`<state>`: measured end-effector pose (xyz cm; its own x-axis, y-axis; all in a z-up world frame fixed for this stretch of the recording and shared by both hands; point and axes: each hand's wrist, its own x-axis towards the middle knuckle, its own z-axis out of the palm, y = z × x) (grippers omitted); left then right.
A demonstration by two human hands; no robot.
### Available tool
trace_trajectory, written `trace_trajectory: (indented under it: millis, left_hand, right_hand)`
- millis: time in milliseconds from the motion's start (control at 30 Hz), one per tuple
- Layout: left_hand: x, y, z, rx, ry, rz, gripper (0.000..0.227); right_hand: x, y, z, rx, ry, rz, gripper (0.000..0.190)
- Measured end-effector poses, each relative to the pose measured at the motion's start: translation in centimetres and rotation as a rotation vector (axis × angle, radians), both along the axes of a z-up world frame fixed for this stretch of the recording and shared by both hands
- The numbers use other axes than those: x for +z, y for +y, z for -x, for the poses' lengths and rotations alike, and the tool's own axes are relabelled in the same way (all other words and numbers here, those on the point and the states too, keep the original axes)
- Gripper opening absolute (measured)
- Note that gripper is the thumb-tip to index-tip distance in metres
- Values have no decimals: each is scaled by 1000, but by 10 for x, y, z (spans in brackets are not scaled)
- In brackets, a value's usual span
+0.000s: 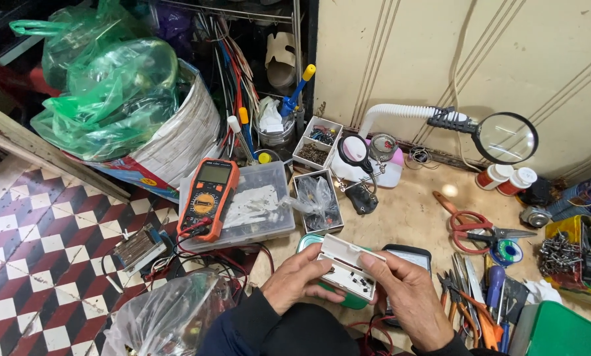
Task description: The person opens a small white box and places it on the table. They then open a plastic bag containing electronic waste and remove two circuit boards, placing them on the workbench. The person picks up a multimeter and moves it aside before handling the circuit boards and a metal strip.
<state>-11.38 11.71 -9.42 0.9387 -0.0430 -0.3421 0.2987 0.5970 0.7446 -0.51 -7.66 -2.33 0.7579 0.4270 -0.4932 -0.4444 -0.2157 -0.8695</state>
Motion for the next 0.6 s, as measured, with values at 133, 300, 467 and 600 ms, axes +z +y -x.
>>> trace_trajectory:
  millis: [133,300,467,600]
  left_hand:
    - [-3,-3,1,94,40,92,74]
    - [-27,-1,1,31,-113,-31,66]
    - [-24,0,5,-16,-170,-69,69]
    - [-22,0,4,38,-157,-142,59]
  right_hand:
    - [-11,-5,-2,-4,-44,-14,34]
    - [0,-3,-2,-32,35,-16,38]
    - [13,-1,-2,-43,75,32,41]
    - [9,-1,-2,-33,81,27,43]
